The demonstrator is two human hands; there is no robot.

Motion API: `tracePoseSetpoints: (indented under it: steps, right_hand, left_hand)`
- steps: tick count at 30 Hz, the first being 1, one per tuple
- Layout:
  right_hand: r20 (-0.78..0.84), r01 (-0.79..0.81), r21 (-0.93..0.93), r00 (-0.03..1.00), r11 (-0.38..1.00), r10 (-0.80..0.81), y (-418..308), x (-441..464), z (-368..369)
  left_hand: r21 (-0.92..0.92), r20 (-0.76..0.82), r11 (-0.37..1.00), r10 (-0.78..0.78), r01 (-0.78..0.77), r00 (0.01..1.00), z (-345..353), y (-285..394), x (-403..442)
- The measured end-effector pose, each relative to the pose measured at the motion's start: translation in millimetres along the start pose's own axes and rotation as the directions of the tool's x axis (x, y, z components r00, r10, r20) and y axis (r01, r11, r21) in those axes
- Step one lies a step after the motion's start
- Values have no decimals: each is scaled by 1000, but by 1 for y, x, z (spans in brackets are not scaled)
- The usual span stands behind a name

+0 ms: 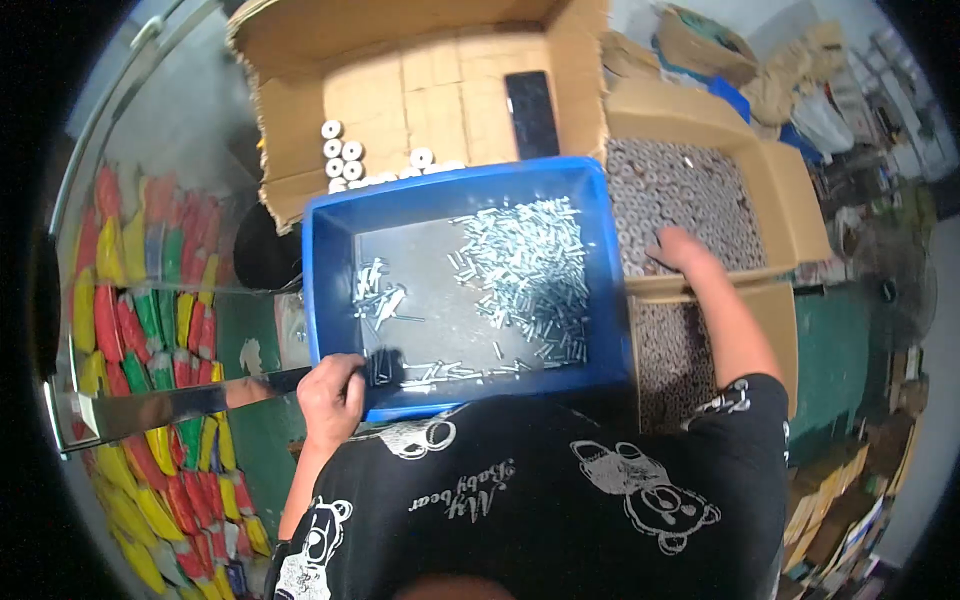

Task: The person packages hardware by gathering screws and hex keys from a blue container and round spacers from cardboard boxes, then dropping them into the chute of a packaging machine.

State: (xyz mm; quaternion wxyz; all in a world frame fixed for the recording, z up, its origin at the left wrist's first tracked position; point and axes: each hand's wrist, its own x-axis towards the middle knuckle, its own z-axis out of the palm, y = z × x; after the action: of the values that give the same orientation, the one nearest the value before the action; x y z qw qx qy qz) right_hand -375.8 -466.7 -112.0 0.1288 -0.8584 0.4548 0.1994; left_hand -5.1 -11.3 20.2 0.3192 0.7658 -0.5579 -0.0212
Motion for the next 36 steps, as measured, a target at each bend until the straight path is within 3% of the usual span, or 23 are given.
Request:
tracePoseSetpoints:
  steps: [4, 5, 6, 8, 10, 11, 12, 13, 14, 15, 16, 17, 20, 23, 27, 31, 33, 34, 36]
  right_hand:
    - [-135, 152, -41, 978, 988, -156, 3, -13, -11]
    - [-14, 53, 336, 999, 941, -51, 5, -25, -33]
    - [137, -94, 651, 991, 754, 6, -1, -40, -58]
    - [-23, 51, 985, 985, 162, -172, -23, -63, -98]
    - [-166, 223, 923, 966, 313, -199, -82, -54, -151]
    - [-133, 221, 839, 970, 498, -205, -121, -39, -177]
    - [-136, 276, 839, 941, 469, -310, -161, -15, -187]
    - [-67, 225, 786, 957, 576, -282, -214, -7, -201]
    - [-125, 418, 559, 896, 716, -426, -237, 37, -193]
    - [-134, 458, 253, 889, 852, -439, -260, 81, -178]
    - [-85, 359, -44, 929, 932, -361, -287, 96, -172]
    - [105, 158, -81, 983, 984, -149, -311, 101, -172]
    - [320, 215, -399, 944, 892, -84, -316, 142, -139]
    - [348, 134, -291, 937, 947, -26, -310, 135, -149]
    - [383, 128, -346, 924, 929, 15, -310, 132, -153]
    - [456, 227, -292, 887, 929, -73, -304, 142, -141]
    - [301, 287, -303, 934, 909, -195, -297, 137, -142]
    - [300, 286, -301, 934, 910, -195, -295, 135, -146]
    - [336, 199, -105, 929, 974, -153, -292, 134, -150]
  left_hand:
    - [-8, 16, 1000, 2, -2, 1000, -2, -6, -1]
    - [-13, 29, 1000, 13, -12, 999, -2, -8, -1]
    - [-23, 27, 1000, 15, -15, 1000, -2, -10, -1]
    - [-44, 50, 999, 2, 0, 999, -2, -10, -1]
    - [-60, 63, 998, 6, -3, 998, -7, -10, 2]
    - [-48, 69, 999, 13, -10, 998, -7, -11, 2]
    - [-36, 76, 999, 19, -16, 997, -7, -12, 1]
    - [-15, 70, 999, 35, -34, 997, -4, -13, 0]
    - [-20, 70, 999, 35, -34, 997, -3, -14, 0]
    - [-26, 61, 999, 49, -48, 997, -2, -16, -1]
    - [-31, 50, 998, 64, -63, 997, -1, -19, 0]
    - [-50, 49, 996, 80, -78, 996, 0, -23, -2]
    - [-102, 64, 994, 40, -33, 997, -1, -28, -6]
    - [-124, 108, 991, 63, -49, 992, -2, -34, -5]
    - [-141, 143, 988, 87, -67, 986, -6, -35, 1]
    - [-199, 240, 980, 35, 14, 970, -12, -32, 5]
    - [-201, 228, 979, 40, 7, 973, -9, -35, 2]
    - [-208, 214, 978, 41, 4, 976, -8, -36, 1]
    - [-188, 216, 982, 35, 6, 976, -9, -33, 3]
